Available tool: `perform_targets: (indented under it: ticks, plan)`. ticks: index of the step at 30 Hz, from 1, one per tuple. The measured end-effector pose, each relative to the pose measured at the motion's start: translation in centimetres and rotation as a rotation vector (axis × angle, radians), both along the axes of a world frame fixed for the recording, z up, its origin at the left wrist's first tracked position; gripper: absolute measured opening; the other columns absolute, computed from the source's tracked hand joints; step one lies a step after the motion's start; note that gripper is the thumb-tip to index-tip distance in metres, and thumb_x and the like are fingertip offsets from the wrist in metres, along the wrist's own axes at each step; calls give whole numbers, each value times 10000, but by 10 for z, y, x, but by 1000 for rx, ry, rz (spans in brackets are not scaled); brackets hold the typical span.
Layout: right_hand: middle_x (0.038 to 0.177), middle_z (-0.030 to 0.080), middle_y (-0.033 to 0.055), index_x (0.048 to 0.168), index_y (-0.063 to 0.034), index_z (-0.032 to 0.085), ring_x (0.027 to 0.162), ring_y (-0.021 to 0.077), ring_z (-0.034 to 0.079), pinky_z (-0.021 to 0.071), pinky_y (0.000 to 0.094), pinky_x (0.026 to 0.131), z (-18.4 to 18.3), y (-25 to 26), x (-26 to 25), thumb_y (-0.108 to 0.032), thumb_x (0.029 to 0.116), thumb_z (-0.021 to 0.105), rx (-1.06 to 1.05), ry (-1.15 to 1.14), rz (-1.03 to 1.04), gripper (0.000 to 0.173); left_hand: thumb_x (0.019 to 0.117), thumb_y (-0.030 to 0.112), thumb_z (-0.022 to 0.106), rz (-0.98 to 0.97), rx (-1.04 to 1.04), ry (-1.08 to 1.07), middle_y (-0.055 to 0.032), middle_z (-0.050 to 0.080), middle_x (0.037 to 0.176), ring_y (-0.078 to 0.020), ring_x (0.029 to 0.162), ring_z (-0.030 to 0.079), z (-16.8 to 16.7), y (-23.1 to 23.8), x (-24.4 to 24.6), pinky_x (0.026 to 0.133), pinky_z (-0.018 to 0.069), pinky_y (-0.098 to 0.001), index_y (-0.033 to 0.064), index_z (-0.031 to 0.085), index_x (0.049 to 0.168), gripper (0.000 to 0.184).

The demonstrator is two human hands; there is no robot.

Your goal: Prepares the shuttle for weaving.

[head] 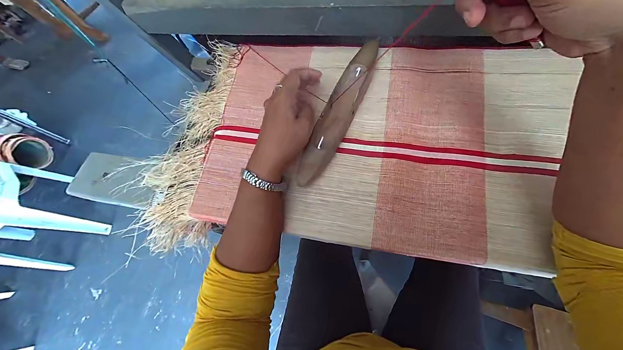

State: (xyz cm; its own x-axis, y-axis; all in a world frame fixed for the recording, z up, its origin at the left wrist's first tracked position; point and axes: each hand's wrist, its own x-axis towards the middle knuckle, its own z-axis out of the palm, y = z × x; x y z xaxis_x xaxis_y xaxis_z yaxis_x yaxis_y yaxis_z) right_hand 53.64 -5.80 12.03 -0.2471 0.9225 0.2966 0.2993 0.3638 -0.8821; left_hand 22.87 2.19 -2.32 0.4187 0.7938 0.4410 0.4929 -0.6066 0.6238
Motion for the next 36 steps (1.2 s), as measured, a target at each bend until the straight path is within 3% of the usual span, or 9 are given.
perform_targets:
  ticks: [3,10,13,16,19,22,25,32,36]
  plan:
    - [659,563,-97,965,-149,714,451,-15,393,324,133,407,-6,8,-1,-239,1055,574,-12,-41,-69,189,899,170,558,-31,17,144,41,714,1170,-181,1220,591,-1,-4,4,1102,303,-637,174,599,1332,435]
    - [772,669,-106,1042,-199,700,503,-17,456,339,162,449,-14,18,-6,-353,1062,573,-77,-230,-252,201,985,238,577,-154,265,214,-20,717,1001,-180,1083,644,-8,-15,26,1154,246,-599,120,716,1075,203]
    - [841,687,-69,1148,-196,677,593,17,550,417,182,508,-16,19,-1,-351,1022,636,-141,-348,-220,205,996,202,593,-247,291,197,-49,707,961,-203,1048,652,-9,-20,36,1161,334,-518,82,724,1024,180]
    - [839,682,-35,1122,-164,669,657,54,603,490,220,581,-18,19,-1,-340,1022,637,-152,-489,-155,205,996,185,623,-326,277,144,-47,685,949,-188,977,641,-10,-30,51,1012,458,-439,76,731,1032,158]
    - [780,634,-20,1076,-133,682,608,67,549,448,228,548,-20,13,-3,-347,1052,582,-164,-549,-65,237,1011,209,626,-370,305,142,-47,635,905,-179,882,604,-15,-38,65,887,480,-394,82,735,1038,170]
    - [707,558,-18,1007,-120,656,530,58,473,371,193,467,-29,1,7,-311,1062,564,-256,-384,58,219,1019,214,618,-377,321,147,-62,644,915,-206,922,619,-19,-37,68,882,490,-402,89,747,1065,186]
    - [673,503,-39,977,-133,630,496,33,455,386,164,440,-46,-17,35,-251,1066,535,-343,-142,167,176,1031,200,598,-352,308,120,-64,664,914,-198,905,635,-21,-36,67,885,508,-400,83,737,1059,184]
    - [657,456,-125,968,-230,624,462,-50,389,342,106,408,-41,-87,149,-325,1082,470,-251,130,-17,214,1038,198,552,-189,267,137,-78,690,946,-213,910,659,-17,-36,64,868,521,-427,68,702,1009,200]
    - [721,570,-103,1168,-154,701,485,-66,462,393,85,429,-28,-120,195,-323,1110,404,-184,95,61,346,1033,175,524,-136,276,174,-121,700,941,-269,900,682,-14,-37,68,853,545,-476,45,689,1021,210]
